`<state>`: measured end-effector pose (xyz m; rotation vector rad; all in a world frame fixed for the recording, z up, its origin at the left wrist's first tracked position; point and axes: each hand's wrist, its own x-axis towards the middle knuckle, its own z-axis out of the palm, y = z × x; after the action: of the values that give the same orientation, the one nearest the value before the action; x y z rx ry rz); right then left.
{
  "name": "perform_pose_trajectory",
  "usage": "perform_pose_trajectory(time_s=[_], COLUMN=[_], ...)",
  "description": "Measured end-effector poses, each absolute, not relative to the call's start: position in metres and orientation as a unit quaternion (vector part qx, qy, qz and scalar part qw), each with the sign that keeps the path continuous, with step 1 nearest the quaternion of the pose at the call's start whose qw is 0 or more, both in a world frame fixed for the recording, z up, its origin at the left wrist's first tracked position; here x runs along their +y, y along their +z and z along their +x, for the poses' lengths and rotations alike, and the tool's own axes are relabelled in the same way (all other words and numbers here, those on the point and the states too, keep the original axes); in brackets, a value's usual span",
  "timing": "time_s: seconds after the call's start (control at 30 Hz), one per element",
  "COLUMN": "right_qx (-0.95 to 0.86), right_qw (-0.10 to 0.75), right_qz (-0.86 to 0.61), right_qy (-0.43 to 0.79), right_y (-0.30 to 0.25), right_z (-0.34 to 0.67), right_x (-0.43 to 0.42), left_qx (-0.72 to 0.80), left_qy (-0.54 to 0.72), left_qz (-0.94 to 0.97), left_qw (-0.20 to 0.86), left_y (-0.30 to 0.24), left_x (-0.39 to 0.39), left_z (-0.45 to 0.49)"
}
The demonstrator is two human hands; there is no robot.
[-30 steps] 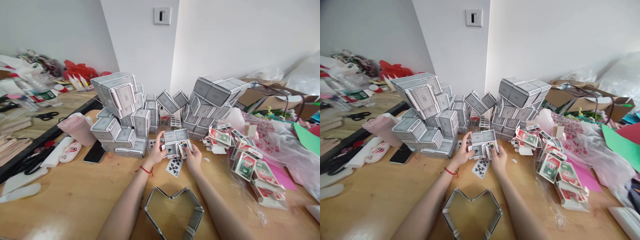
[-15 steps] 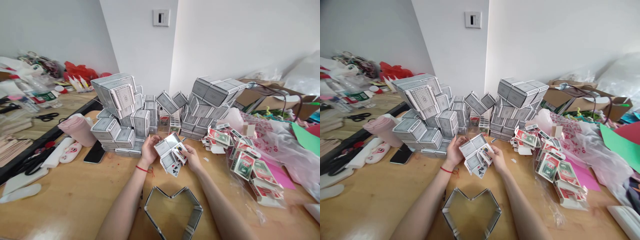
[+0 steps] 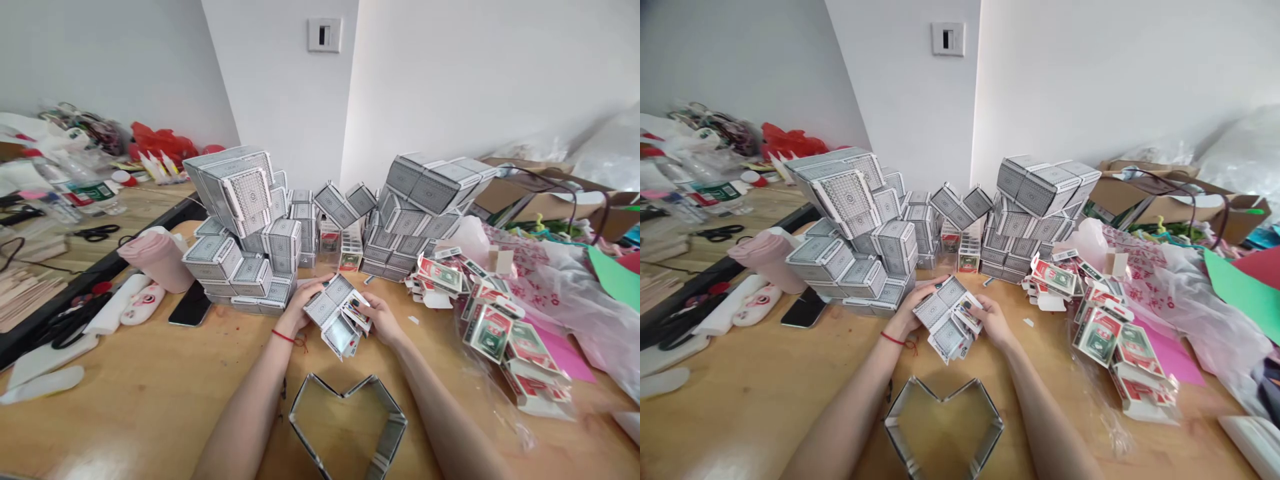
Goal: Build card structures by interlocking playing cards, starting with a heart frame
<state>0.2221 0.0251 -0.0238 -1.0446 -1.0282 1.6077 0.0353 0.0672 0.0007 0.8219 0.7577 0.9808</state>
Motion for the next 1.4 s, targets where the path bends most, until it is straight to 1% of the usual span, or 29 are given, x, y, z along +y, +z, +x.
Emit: perform_pose_trajectory(time_s=[0.2,0.5,0.73,0.9,1.13,1.4], right_qx=[-0.416,-0.419,-0.402,-0.364,-0.372,-0.407], right_qw=[0.460,0.480,0.493,0.500,0.540,0.513], right_qz=[-0.439,-0.454,-0.424,-0.437,-0.436,-0.466], right_qy=[0.650,0.623,0.645,0.654,0.616,0.596], right_y=[-0.022,-0.026,-0.020,-0.018,-0.027,-0.024], right_z=[0.220,0.220,0.223,0.223,0.218,0.218], right_x=[0.024,0.024,0.024,0.027,0.028,0.026], left_qx=[0.347,0.358,0.351,0.341,0.349,0.379], left_qy=[0.434,0.419,0.452,0.490,0.511,0.471], left_qz=[0.363,0.349,0.379,0.386,0.386,0.397], left_qw=[0.748,0.758,0.728,0.703,0.684,0.691], left_y=[0.001,-0.002,-0.005,-0.004,-0.008,-0.010], left_x=[0.065,0.060,0.062,0.062,0.061,0.058], left_z=[0.037,0.043,0.045,0.044,0.046,0.047])
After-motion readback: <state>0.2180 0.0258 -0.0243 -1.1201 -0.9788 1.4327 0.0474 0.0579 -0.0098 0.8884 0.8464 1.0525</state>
